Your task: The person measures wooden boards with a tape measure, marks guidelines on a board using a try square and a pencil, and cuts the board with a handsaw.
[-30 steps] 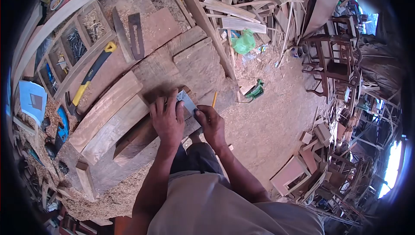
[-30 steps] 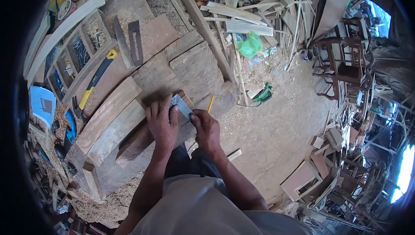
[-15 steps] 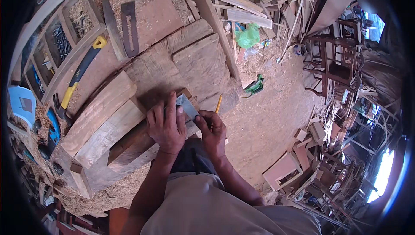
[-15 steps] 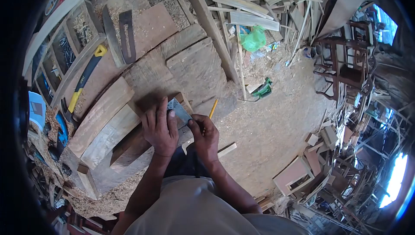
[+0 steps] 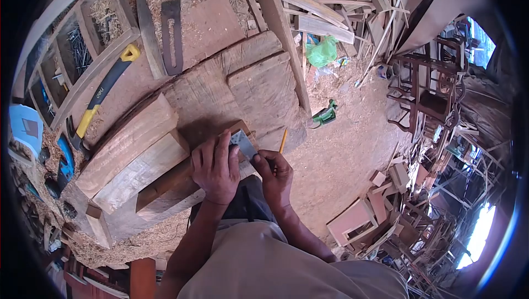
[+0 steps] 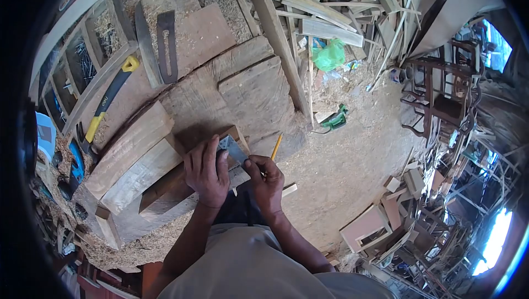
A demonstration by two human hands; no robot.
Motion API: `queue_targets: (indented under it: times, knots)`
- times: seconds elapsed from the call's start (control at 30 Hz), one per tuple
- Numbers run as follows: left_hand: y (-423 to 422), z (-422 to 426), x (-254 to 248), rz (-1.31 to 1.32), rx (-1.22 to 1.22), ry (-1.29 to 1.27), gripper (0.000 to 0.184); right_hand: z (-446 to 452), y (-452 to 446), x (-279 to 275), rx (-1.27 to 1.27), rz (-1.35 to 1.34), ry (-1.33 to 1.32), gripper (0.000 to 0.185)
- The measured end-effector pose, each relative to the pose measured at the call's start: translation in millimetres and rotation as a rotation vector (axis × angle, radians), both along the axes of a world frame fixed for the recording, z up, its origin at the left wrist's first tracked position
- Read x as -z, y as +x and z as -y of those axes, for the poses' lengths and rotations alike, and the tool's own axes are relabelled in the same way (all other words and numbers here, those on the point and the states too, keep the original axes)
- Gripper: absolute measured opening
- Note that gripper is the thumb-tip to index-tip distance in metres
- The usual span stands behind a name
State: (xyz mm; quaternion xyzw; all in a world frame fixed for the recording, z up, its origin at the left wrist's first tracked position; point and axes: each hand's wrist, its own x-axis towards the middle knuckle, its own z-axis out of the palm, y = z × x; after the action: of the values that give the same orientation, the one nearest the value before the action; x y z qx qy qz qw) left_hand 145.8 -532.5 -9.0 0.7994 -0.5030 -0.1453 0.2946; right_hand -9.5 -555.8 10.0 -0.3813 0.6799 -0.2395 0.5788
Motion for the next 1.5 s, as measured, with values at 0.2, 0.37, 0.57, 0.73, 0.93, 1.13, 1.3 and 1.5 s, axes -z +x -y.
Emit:
queue_targets:
  times: [0.2,0.37,0.57,0.73,0.93,1.13,1.3,1.5]
  knots:
    - [1,1,-1,-0.011,0.002,-0.003,0.039,0,-1,1,-0.011,-0.001,-0.012,0.011]
    - [0,1,0,0.015,-0.007,-0.010,0.040,2,0,1,-0.026,-0.008,-0.034,0.011]
    - [1,2,-3,-0.003,-0.012,0.001,0.039,1,0,1,-0.036,-0.019,-0.043,0.010]
    - [-1,1,-3,-0.015,-0.017,0.023,0.038,2,-2,-1,-0.046,-0.027,-0.009,0.013]
    - [0,2,-1,-0.004,-0.014,0.012,0.040,5,-2,-2,-0.077,-0.052,-0.007,0.012]
    - [-3,6,-2,0.029,-0.040,-0.032,0.048,4,-7,1,-0.069,-0.058,-0.010,0.014]
    - [-5,6,-5,0.054,-0.029,-0.019,0.055,29,-32,-31,-0.443,-0.351,-0.354,0.040]
    - [-11,6,-1,0.152,-0.074,-0.069,0.051,57,-53,-64,-0.761,-0.211,-0.629,0.047]
